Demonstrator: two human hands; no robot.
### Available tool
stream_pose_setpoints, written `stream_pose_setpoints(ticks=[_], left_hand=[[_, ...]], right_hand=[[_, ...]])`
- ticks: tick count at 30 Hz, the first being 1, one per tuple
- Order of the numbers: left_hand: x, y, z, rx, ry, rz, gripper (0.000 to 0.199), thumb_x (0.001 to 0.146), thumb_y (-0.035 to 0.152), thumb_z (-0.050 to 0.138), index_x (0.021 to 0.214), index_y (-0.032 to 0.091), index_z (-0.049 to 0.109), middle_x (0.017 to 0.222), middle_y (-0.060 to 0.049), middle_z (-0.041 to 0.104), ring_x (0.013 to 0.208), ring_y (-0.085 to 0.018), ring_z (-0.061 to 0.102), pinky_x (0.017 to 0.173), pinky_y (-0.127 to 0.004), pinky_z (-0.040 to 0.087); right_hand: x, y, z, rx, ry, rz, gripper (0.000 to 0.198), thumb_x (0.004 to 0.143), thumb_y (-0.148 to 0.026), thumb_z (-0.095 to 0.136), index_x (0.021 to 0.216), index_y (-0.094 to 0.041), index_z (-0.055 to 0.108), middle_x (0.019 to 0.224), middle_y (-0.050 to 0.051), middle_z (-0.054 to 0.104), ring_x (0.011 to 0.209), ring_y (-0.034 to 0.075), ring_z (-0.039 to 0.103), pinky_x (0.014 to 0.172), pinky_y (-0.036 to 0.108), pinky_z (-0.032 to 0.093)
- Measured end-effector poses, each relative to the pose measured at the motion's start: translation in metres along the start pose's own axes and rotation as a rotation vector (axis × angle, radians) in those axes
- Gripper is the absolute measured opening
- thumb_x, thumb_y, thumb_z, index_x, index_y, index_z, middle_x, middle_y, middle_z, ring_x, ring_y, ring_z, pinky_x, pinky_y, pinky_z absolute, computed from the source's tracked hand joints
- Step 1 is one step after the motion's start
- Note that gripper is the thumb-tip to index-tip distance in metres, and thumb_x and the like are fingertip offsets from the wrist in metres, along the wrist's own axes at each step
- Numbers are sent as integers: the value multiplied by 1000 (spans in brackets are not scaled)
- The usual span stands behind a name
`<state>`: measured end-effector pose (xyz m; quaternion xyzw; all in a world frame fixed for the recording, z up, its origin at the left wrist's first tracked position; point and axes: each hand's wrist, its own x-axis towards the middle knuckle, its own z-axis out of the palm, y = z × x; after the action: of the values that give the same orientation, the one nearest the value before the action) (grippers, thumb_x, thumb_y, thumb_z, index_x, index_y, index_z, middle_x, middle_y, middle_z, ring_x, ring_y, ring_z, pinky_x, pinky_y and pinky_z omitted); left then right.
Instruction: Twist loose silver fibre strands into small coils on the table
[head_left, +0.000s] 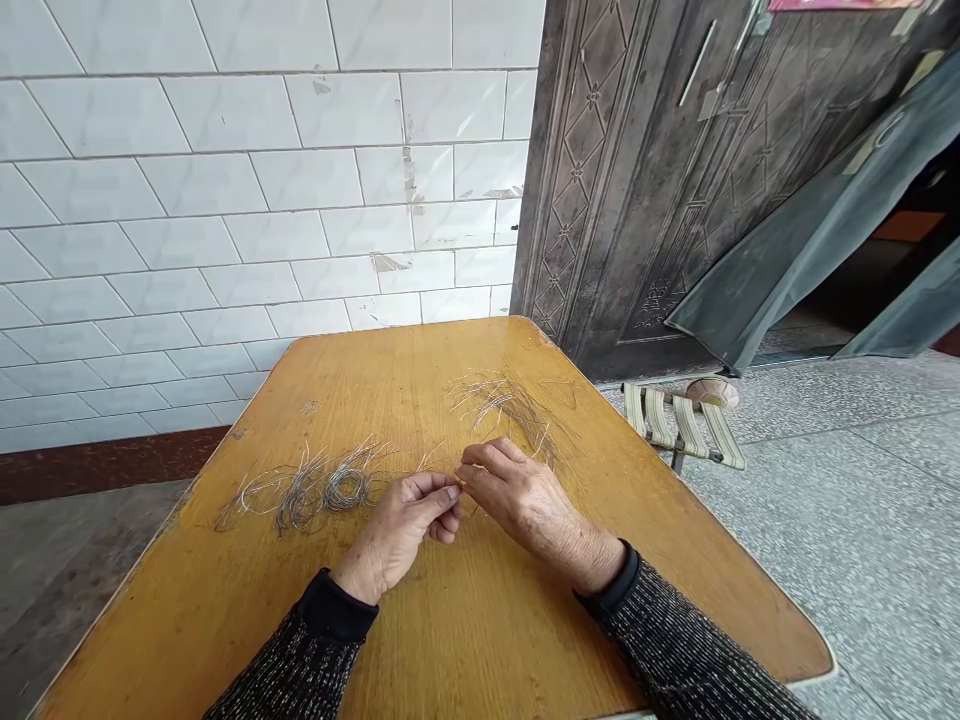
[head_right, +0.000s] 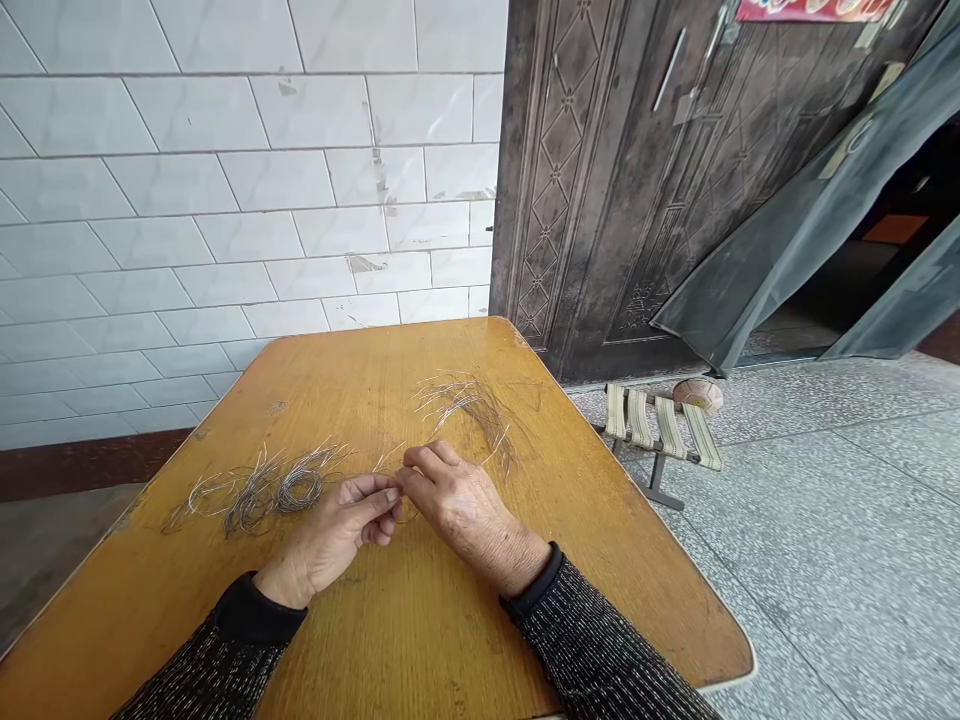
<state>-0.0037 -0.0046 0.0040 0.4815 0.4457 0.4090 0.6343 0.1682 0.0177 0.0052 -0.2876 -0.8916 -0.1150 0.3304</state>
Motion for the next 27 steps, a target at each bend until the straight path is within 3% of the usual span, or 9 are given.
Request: stream_pose_setpoints(ticks=[10, 27], left_hand=[[2, -3, -1, 54, 73, 44, 23, 70, 36, 64, 68, 13, 61, 58, 1, 54, 50, -8, 46, 47, -21, 35], [3, -4, 6, -169, 196, 59, 19, 63, 28, 69, 64, 13, 59, 57, 1, 56, 50, -7, 49, 47, -20, 36]], right_hand=[[6, -3, -5, -175, 35, 44, 22, 88, -32, 46, 94, -15, 60, 99, 10, 61, 91, 20, 52, 64, 28, 50], [5, -8, 2, -198, 35, 147, 13, 86, -21, 49, 83, -17, 61, 84, 6, 61, 73, 17, 47, 53, 24, 42]])
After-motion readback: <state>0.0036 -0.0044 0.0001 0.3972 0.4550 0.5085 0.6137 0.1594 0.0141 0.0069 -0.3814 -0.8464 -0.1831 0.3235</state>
